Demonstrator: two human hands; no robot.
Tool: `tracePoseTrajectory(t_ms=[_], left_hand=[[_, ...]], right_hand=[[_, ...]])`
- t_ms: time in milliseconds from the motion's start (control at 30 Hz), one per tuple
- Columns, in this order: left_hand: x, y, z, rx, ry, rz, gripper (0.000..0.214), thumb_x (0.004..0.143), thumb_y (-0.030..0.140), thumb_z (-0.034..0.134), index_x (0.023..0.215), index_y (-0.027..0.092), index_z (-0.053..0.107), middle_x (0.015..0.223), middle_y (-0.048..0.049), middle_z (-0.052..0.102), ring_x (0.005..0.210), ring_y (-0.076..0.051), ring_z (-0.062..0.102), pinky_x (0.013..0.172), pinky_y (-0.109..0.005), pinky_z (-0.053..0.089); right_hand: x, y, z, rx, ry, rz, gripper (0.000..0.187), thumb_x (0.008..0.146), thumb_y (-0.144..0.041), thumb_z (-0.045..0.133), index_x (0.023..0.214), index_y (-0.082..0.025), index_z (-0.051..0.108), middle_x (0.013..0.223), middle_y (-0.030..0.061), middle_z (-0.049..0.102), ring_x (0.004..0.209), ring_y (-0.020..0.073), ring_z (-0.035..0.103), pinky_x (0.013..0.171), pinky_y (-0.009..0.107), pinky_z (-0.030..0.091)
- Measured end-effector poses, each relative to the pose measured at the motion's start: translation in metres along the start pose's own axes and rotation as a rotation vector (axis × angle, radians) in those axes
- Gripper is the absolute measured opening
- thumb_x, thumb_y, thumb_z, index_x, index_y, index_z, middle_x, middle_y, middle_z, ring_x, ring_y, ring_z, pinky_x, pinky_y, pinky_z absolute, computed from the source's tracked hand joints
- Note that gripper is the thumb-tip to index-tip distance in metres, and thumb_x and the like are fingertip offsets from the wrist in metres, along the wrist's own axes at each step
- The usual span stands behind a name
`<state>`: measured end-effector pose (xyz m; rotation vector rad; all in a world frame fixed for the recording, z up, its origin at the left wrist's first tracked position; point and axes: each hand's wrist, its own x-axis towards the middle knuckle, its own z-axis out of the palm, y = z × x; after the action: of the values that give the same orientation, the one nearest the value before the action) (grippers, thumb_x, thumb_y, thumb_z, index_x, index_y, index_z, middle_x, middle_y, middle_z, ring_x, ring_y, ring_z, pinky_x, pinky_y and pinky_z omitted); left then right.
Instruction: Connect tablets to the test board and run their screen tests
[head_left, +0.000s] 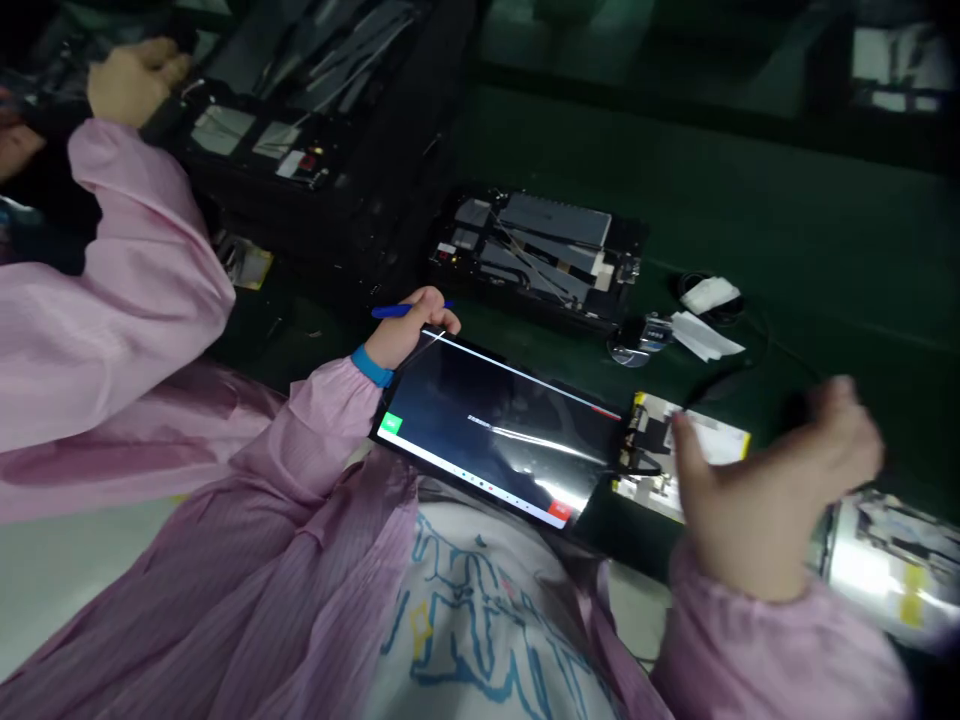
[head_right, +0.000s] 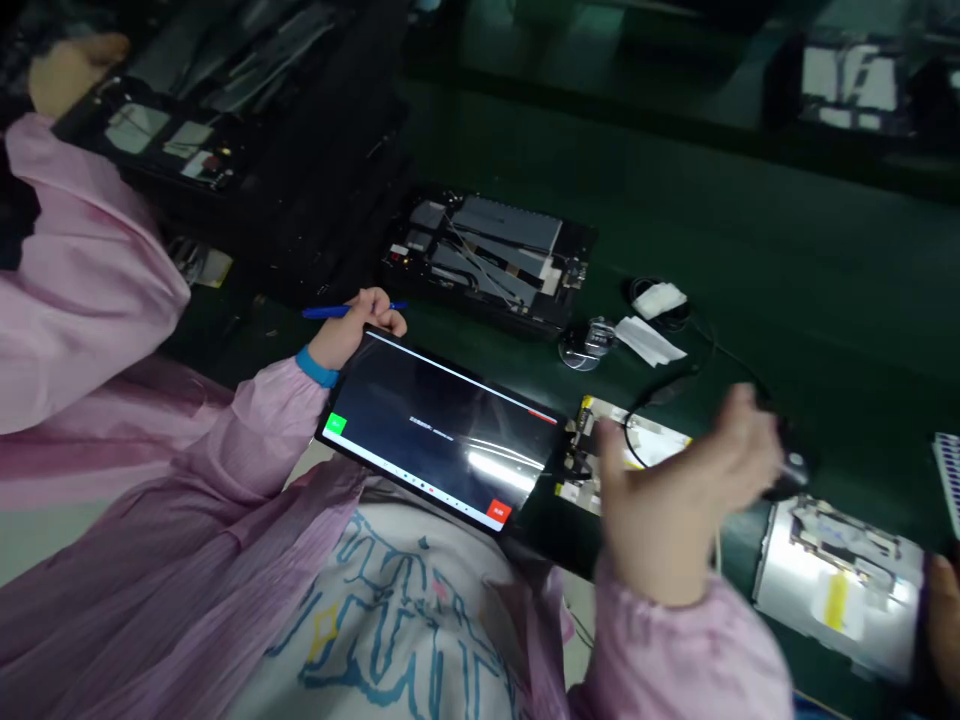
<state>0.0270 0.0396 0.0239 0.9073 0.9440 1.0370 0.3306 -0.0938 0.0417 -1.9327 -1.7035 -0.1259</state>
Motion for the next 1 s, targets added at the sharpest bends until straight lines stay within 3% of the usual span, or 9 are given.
tracePoseTrajectory(t_ms=[33, 100, 167, 233, 300, 433, 600, 800, 1000], left_hand=[[0.0, -0.001, -0.001, -0.002, -0.004, 0.001, 0.05, 0.074, 0.063, 0.06, 0.064, 0.017, 0.041, 0.057, 0.0047, 0.045, 0.057, -0.01, 0.057, 0.054, -0.024, 0.041], [0.0, -0.003, -0.002, -0.008, -0.006, -0.003, 0.05, 0.074, 0.063, 0.06, 0.065, 0.017, 0.042, 0.057, 0.0049, 0.045, 0.057, -0.01, 0.057, 0.055, -0.024, 0.041], [-0.001, -0.004, -0.003, -0.009, -0.001, -0.005, 0.05, 0.075, 0.064, 0.059, 0.066, 0.017, 0.042, 0.057, 0.0045, 0.046, 0.058, -0.01, 0.057, 0.056, -0.024, 0.041], [-0.003, -0.004, -0.004, 0.007, -0.006, 0.001, 0.05, 0.075, 0.064, 0.058, 0.067, 0.017, 0.042, 0.057, 0.0037, 0.049, 0.058, -0.01, 0.057, 0.058, -0.025, 0.041], [-0.004, -0.004, -0.006, 0.031, -0.033, 0.013, 0.05, 0.075, 0.065, 0.058, 0.068, 0.018, 0.043, 0.059, 0.003, 0.052, 0.057, -0.01, 0.056, 0.058, -0.025, 0.041], [-0.004, -0.007, -0.009, 0.075, -0.062, 0.06, 0.05, 0.076, 0.066, 0.056, 0.068, 0.018, 0.041, 0.06, 0.0038, 0.051, 0.058, -0.01, 0.057, 0.059, -0.025, 0.041], [-0.001, -0.012, -0.009, 0.105, -0.021, 0.093, 0.048, 0.08, 0.063, 0.054, 0.066, 0.018, 0.042, 0.061, 0.0048, 0.047, 0.062, -0.01, 0.06, 0.064, -0.025, 0.044], [-0.001, -0.012, -0.008, 0.154, 0.004, 0.084, 0.045, 0.085, 0.058, 0.05, 0.067, 0.017, 0.045, 0.061, 0.0034, 0.05, 0.062, -0.011, 0.061, 0.06, -0.025, 0.045], [0.001, -0.012, -0.008, 0.131, -0.016, 0.085, 0.046, 0.083, 0.06, 0.051, 0.067, 0.017, 0.046, 0.059, 0.0037, 0.048, 0.06, -0.011, 0.06, 0.056, -0.024, 0.044]], right_hand=[[-0.013, -0.029, -0.002, 0.128, 0.002, -0.125, 0.082, 0.082, -0.041, 0.062, 0.148, -0.011, 0.023, 0.141, 0.0286, 0.039, 0.133, 0.0468, 0.034, 0.104, 0.066, 0.03], [-0.037, -0.085, 0.0, 0.309, -0.26, -0.45, 0.076, 0.086, -0.037, 0.056, 0.149, -0.017, 0.018, 0.137, 0.0209, 0.047, 0.134, 0.0402, 0.037, 0.107, 0.067, 0.023], [-0.055, -0.13, 0.008, 0.405, -0.45, -0.669, 0.064, 0.089, -0.035, 0.052, 0.147, -0.024, 0.026, 0.136, 0.0128, 0.053, 0.135, 0.034, 0.037, 0.11, 0.068, 0.014], [-0.064, -0.159, 0.019, 0.442, -0.562, -0.752, 0.059, 0.09, -0.037, 0.051, 0.145, -0.025, 0.031, 0.137, 0.0099, 0.054, 0.137, 0.031, 0.035, 0.112, 0.067, 0.007], [-0.065, -0.171, 0.028, 0.442, -0.594, -0.76, 0.058, 0.091, -0.038, 0.051, 0.144, -0.023, 0.033, 0.137, 0.01, 0.054, 0.138, 0.0292, 0.034, 0.113, 0.066, 0.001], [-0.066, -0.159, 0.025, 0.434, -0.41, -0.717, 0.05, 0.089, -0.038, 0.055, 0.135, -0.022, 0.046, 0.133, 0.0104, 0.057, 0.137, 0.0285, 0.035, 0.114, 0.064, 0.002], [-0.081, -0.117, 0.014, 0.234, -0.135, -0.481, 0.04, 0.081, -0.038, 0.066, 0.116, -0.021, 0.059, 0.124, 0.0117, 0.059, 0.133, 0.0341, 0.037, 0.111, 0.067, 0.01], [-0.097, -0.079, 0.017, 0.047, -0.1, -0.44, 0.034, 0.077, -0.03, 0.071, 0.11, -0.029, 0.062, 0.125, 0.0085, 0.056, 0.133, 0.0356, 0.034, 0.107, 0.072, 0.013], [-0.098, -0.075, 0.02, 0.072, -0.082, -0.459, 0.03, 0.077, -0.029, 0.071, 0.106, -0.029, 0.063, 0.123, 0.0066, 0.056, 0.134, 0.0335, 0.033, 0.106, 0.072, 0.015]])
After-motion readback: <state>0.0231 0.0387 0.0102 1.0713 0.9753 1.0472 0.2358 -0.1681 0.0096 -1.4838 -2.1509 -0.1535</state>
